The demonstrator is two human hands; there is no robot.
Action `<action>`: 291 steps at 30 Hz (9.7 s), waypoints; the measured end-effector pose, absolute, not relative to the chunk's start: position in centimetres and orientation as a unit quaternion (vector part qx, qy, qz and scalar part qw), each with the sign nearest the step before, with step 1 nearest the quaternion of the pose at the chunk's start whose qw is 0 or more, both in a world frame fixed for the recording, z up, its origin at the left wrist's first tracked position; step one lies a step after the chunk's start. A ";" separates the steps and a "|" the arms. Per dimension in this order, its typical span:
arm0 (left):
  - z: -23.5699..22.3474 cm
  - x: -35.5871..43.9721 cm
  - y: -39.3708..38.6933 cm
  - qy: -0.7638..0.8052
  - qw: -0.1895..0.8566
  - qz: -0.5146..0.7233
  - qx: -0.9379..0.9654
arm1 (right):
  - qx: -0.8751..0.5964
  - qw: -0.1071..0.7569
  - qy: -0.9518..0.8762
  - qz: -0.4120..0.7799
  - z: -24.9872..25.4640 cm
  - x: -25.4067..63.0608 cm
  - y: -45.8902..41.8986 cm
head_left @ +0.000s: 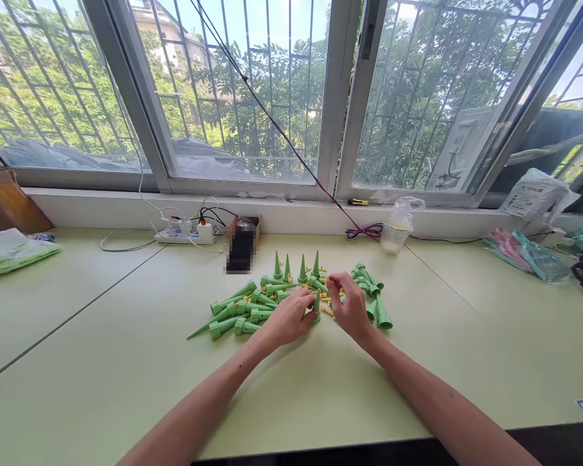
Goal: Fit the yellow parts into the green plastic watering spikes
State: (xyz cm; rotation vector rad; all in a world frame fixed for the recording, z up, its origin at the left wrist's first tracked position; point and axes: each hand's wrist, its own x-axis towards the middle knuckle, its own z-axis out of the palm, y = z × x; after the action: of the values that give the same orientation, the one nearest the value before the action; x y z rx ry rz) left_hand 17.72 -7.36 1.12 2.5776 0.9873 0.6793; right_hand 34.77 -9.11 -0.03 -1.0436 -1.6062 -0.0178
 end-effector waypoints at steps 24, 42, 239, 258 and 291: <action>1.7 18.4 -6.6 0.342 0.560 0.415 0.630 | -0.415 0.558 -0.717 0.047 -0.2 34.3 -9.4; 1.4 18.3 -6.5 0.328 0.529 0.403 0.671 | -0.412 0.540 -0.732 0.055 -0.3 34.4 -9.2; 0.2 17.9 -7.0 0.358 0.208 0.456 0.788 | -0.440 0.501 -0.728 0.160 -1.1 34.3 -8.8; 0.1 18.1 -7.0 0.368 0.180 0.468 0.783 | -0.408 0.530 -0.719 0.189 -0.7 34.4 -9.1; -0.2 18.0 -6.5 0.371 0.301 0.484 0.733 | -0.398 0.529 -0.725 0.190 -0.7 34.0 -9.2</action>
State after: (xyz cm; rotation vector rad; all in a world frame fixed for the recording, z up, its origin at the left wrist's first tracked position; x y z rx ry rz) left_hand 17.99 -6.49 -0.24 1.9439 0.9848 1.2841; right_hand 34.04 -9.20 -0.68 -0.9507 -1.7306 0.4546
